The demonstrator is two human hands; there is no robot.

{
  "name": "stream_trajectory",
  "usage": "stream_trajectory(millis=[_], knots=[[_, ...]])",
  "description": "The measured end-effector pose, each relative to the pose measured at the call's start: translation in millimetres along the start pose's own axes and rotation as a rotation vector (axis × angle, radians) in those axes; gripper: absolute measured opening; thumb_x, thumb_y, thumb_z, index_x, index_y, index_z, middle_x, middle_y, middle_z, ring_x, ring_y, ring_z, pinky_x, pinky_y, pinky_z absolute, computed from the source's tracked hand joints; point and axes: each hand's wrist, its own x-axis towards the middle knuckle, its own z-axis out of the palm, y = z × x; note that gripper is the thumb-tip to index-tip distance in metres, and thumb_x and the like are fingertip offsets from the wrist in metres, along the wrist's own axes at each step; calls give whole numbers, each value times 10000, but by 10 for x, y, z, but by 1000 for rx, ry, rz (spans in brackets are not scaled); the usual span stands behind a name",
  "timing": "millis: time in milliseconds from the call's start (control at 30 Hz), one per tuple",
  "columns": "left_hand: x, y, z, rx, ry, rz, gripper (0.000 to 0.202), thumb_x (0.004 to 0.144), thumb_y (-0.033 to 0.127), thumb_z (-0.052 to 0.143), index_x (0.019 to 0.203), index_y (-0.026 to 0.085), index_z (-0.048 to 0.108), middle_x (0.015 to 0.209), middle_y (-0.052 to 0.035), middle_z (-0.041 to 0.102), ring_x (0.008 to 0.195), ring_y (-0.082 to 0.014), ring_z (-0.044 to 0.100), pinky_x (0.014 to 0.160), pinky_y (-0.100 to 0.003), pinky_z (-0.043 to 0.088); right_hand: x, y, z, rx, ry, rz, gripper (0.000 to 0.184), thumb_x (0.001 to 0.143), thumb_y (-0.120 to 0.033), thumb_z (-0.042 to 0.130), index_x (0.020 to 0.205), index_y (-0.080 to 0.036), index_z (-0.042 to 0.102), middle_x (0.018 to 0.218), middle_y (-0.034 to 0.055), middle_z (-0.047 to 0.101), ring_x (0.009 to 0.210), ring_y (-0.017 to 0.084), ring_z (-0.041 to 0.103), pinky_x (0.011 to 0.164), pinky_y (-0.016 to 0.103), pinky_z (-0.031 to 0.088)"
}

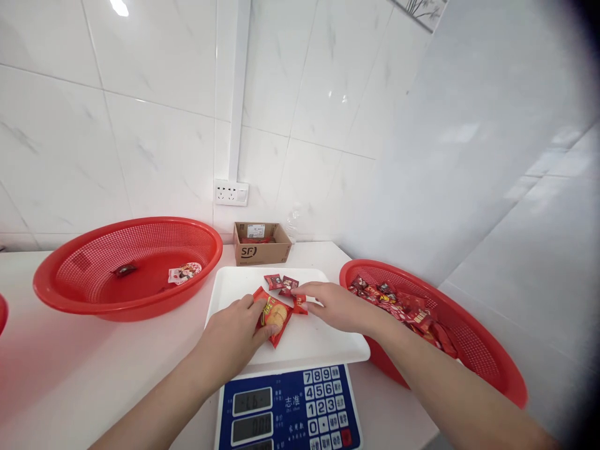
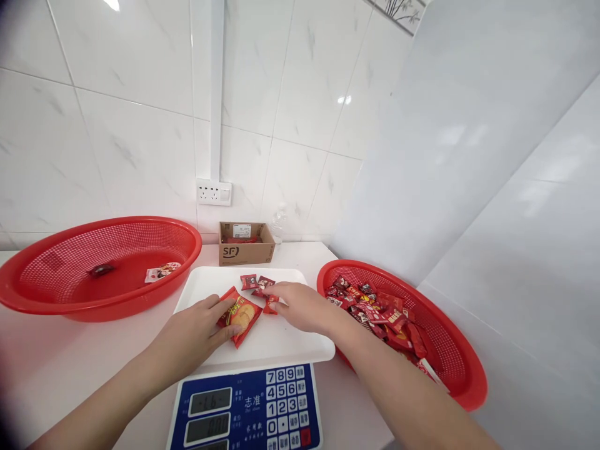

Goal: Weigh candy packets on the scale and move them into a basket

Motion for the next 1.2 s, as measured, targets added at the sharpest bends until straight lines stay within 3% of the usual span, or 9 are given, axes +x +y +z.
stream_trajectory(millis=[100,233,367,533,667,833,933,1033,1200], knots=[[-12,-4,-1,-4,5,5,381,894,402,406,1214,239,534,1054,-54,612,892,-243,617,675,-338,453,-51,308,-45,-22,163,42,382,886,-312,415,1228,-241,572,1286,21,568,1174,200,516,976,340,410],[-11,-8,-2,-12,11,11,366,899,408,392,1188,242,545,1046,-49,611,879,-241,620,670,-337,451,-142,930,-152,-190,362,268,379,903,-276,369,1217,-194,565,1227,56,609,1121,208,555,935,334,433],[4,3,8,-2,18,7,376,902,405,383,1205,242,535,1052,-52,610,898,-238,614,674,-335,455,-325,1255,-239,-295,341,440,355,883,-247,388,1148,-177,614,1171,103,638,1078,293,580,867,414,459],[18,31,46,81,16,25,399,907,367,370,1249,220,512,1124,-89,595,1004,-251,571,743,-347,459,-495,780,-86,-145,372,279,382,897,-314,395,1219,-212,575,1263,66,583,1140,234,542,938,369,445],[34,63,62,126,33,2,425,904,387,378,1276,213,490,1118,-101,595,1008,-257,564,769,-356,457,-438,280,187,-83,162,-3,455,891,-336,442,1312,-175,503,1382,95,467,1281,236,405,1079,408,314],[73,132,28,142,44,1,402,899,369,398,1262,226,498,1101,-95,599,1002,-255,571,745,-341,457,-259,87,368,2,124,-90,491,902,-373,440,1347,-166,461,1423,98,413,1332,253,323,1100,438,275],[66,141,-30,132,40,-12,426,899,357,403,1306,243,458,1071,-83,611,976,-248,586,708,-328,462,-218,31,294,120,254,-118,432,910,-371,423,1281,-177,531,1344,90,508,1258,228,431,1060,402,350],[26,33,-130,150,87,-63,444,908,385,380,1327,248,440,1105,-84,609,1017,-246,575,736,-331,464,-268,-89,108,255,518,-157,360,912,-372,420,1183,-211,592,1241,66,593,1165,206,523,1001,374,424],[-85,-562,-424,279,231,-287,483,898,461,368,1325,249,440,1306,-85,511,1213,-264,441,925,-373,392,-586,-208,-114,433,997,-305,233,879,-296,510,1086,-336,609,1134,8,643,1065,210,588,917,385,490]])
